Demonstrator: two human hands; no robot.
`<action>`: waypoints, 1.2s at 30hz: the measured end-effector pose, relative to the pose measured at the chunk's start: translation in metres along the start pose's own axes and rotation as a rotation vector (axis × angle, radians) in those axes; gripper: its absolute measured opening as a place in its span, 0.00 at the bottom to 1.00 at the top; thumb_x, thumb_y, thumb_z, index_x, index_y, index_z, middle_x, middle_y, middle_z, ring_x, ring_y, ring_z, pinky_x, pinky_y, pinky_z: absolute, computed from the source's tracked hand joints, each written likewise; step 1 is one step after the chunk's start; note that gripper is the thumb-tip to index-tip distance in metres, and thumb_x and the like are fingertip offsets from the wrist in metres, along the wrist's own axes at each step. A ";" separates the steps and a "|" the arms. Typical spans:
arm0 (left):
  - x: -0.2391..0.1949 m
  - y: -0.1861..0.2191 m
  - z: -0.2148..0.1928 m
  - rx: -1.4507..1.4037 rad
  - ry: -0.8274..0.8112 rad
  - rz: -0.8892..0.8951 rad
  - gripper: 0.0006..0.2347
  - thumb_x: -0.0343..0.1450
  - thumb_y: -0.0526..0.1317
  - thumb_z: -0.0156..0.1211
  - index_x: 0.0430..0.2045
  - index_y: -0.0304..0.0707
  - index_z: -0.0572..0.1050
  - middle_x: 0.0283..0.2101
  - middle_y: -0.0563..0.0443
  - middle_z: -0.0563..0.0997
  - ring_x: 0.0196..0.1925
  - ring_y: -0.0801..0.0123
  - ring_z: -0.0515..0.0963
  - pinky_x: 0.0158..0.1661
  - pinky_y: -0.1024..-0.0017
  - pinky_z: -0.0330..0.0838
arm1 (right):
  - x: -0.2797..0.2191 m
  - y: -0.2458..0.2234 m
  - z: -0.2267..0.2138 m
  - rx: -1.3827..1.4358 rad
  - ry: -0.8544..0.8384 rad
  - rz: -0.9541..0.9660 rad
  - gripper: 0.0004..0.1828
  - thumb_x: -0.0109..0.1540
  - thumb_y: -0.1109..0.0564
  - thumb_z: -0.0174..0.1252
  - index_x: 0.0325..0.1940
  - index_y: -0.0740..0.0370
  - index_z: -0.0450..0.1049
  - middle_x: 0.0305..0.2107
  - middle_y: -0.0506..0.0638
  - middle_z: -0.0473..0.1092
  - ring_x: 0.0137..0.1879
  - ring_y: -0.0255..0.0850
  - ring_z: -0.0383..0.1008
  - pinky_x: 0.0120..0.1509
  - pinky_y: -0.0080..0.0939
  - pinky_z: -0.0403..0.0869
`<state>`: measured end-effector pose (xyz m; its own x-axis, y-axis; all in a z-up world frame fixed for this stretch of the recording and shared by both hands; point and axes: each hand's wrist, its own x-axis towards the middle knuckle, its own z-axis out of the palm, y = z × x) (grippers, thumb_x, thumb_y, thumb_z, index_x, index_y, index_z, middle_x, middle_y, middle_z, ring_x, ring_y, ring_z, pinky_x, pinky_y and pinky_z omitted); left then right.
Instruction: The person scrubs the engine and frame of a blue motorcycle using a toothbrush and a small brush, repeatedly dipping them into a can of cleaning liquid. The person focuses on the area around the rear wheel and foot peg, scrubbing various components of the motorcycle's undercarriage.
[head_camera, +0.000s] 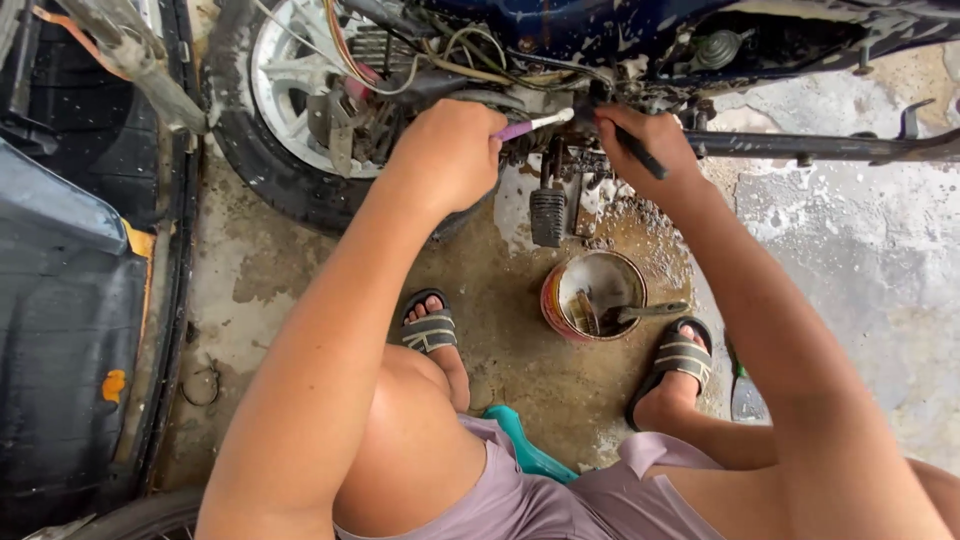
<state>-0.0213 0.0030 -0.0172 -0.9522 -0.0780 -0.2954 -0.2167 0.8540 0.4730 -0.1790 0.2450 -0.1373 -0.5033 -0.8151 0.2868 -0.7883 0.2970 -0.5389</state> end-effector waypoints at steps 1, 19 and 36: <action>0.000 -0.007 0.005 0.004 0.009 0.000 0.14 0.76 0.33 0.46 0.51 0.35 0.79 0.31 0.43 0.83 0.19 0.57 0.75 0.19 0.60 0.68 | 0.001 -0.009 0.001 -0.003 0.005 -0.008 0.14 0.74 0.65 0.49 0.58 0.79 0.74 0.25 0.62 0.75 0.17 0.41 0.71 0.14 0.37 0.64; 0.017 0.015 0.016 0.079 -0.074 -0.121 0.08 0.71 0.27 0.49 0.28 0.38 0.75 0.23 0.49 0.72 0.20 0.62 0.68 0.21 0.63 0.65 | 0.021 -0.034 -0.029 -0.025 -0.253 -0.092 0.16 0.73 0.62 0.49 0.61 0.74 0.74 0.25 0.58 0.74 0.19 0.42 0.70 0.22 0.43 0.65; 0.013 -0.009 0.013 0.006 0.013 -0.151 0.09 0.76 0.32 0.49 0.31 0.36 0.79 0.22 0.46 0.73 0.18 0.61 0.66 0.21 0.62 0.60 | 0.027 -0.042 -0.044 -0.182 -0.554 0.338 0.19 0.66 0.79 0.48 0.49 0.62 0.75 0.21 0.49 0.71 0.20 0.40 0.72 0.28 0.39 0.80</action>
<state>-0.0292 0.0011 -0.0365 -0.9116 -0.2127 -0.3518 -0.3565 0.8353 0.4186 -0.1756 0.2322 -0.0720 -0.5149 -0.7830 -0.3490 -0.6907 0.6201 -0.3721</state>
